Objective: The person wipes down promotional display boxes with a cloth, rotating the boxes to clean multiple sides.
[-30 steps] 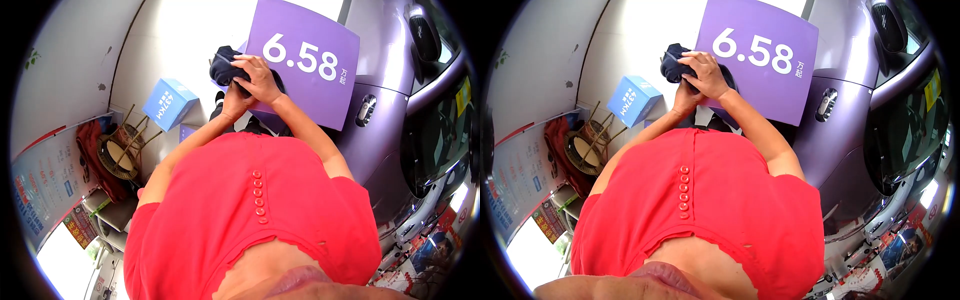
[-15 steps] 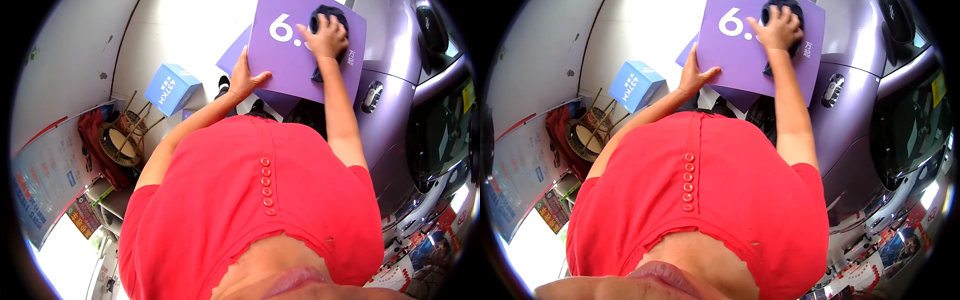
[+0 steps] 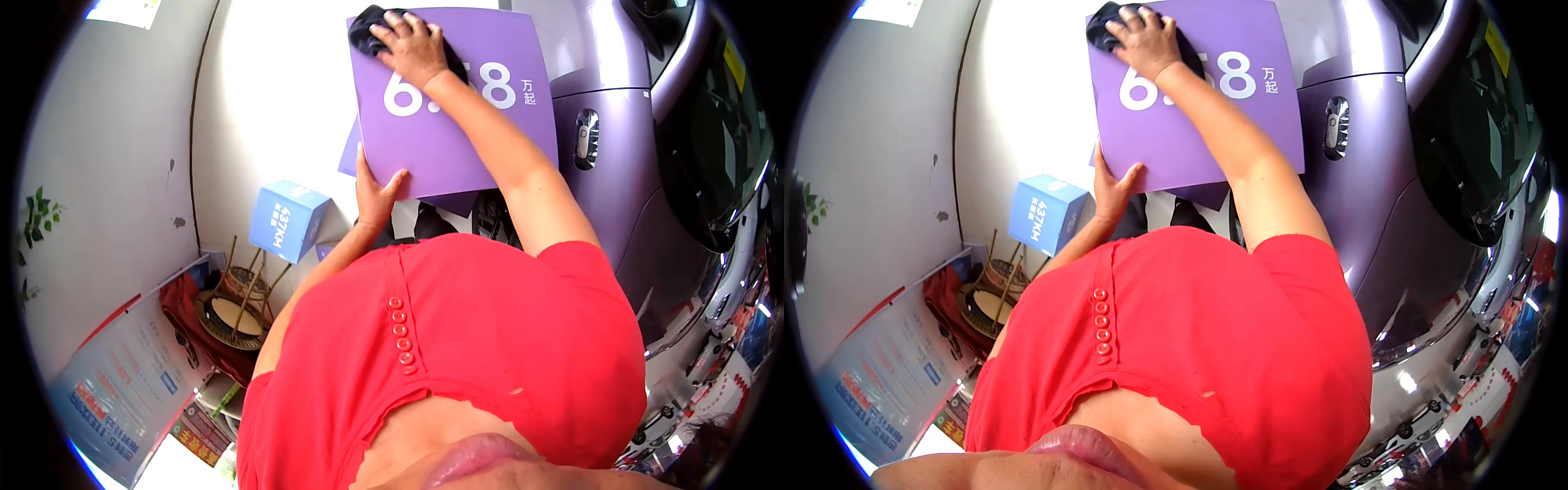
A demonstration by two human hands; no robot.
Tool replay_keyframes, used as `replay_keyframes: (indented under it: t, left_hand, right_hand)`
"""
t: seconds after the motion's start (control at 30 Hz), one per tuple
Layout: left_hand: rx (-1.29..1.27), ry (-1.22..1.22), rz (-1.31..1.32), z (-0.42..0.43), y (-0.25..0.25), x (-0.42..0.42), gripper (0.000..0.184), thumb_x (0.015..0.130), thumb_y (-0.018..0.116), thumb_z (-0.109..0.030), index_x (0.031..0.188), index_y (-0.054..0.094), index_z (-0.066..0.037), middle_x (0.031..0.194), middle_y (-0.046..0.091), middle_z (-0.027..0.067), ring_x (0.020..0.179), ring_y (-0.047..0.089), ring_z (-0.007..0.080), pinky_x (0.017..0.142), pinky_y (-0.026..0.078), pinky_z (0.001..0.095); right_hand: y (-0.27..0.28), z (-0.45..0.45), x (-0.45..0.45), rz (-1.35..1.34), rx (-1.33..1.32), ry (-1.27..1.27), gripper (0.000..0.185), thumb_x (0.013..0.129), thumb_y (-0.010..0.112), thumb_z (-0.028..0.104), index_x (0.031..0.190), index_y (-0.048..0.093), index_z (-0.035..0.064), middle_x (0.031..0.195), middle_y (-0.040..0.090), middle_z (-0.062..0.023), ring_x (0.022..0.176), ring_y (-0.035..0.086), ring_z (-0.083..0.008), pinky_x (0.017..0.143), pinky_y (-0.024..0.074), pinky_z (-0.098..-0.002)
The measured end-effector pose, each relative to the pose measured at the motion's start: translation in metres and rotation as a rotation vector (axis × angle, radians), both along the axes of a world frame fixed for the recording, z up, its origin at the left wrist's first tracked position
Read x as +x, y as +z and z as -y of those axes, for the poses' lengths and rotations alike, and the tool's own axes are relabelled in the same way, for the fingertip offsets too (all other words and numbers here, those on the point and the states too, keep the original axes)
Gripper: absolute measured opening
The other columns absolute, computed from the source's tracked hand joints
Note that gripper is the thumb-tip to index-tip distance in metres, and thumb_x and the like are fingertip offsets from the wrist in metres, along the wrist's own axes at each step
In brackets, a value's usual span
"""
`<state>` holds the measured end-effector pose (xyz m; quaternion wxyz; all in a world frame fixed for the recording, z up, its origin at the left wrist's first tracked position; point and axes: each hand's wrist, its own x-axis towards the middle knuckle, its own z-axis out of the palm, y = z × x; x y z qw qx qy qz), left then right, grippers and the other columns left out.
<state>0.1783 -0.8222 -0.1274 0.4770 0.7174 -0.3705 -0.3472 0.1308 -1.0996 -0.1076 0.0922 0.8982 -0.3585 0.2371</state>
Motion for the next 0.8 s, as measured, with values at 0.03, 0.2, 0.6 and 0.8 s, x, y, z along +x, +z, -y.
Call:
replay_keyframes:
  t: [0.03,0.2,0.6,0.8]
  left_hand:
    - [-0.009,-0.002,0.027,0.006,0.000,0.001,0.102,0.078,0.084,-0.021,0.154,0.020,0.005,0.151,0.039,0.0253,0.138,0.043,0.0328,0.113,0.035,0.0376]
    - [-0.004,0.011,0.009,0.003,0.001,-0.006,0.102,0.081,0.082,-0.020,0.156,0.016,0.003,0.155,0.033,0.0240,0.142,0.037,0.0308,0.116,0.031,0.0366]
    - [-0.025,0.030,-0.081,0.006,-0.003,-0.004,0.097,0.084,0.080,-0.023,0.155,0.020,0.002,0.152,0.039,0.0205,0.138,0.042,0.0276,0.114,0.033,0.0349]
    - [-0.011,-0.011,-0.010,0.005,-0.009,0.001,0.089,0.086,0.078,-0.023,0.153,0.024,0.004,0.149,0.041,0.0221,0.137,0.042,0.0294,0.114,0.032,0.0359]
  right_hand:
    - [0.006,0.014,-0.005,0.036,0.071,-0.046,0.052,0.085,0.070,0.041,0.133,0.057,0.0282,0.143,0.049,-0.0027,0.132,0.043,-0.0293,0.105,0.0355,-0.0549]
    - [0.016,0.087,-0.076,0.042,0.180,-0.470,0.050,0.088,0.066,0.040,0.135,0.056,0.0247,0.147,0.045,-0.0060,0.137,0.039,-0.0305,0.108,0.0317,-0.0611]
    - [0.026,-0.068,-0.227,0.021,0.171,-0.773,0.051,0.085,0.073,0.038,0.132,0.058,0.0287,0.141,0.050,-0.0042,0.126,0.048,-0.0346,0.092,0.0471,-0.0585]
    - [0.042,-0.211,-0.211,0.068,0.299,-0.443,0.049,0.073,0.077,0.021,0.120,0.063,0.0227,0.127,0.054,-0.0008,0.111,0.049,-0.0287,0.096,0.0446,-0.0421]
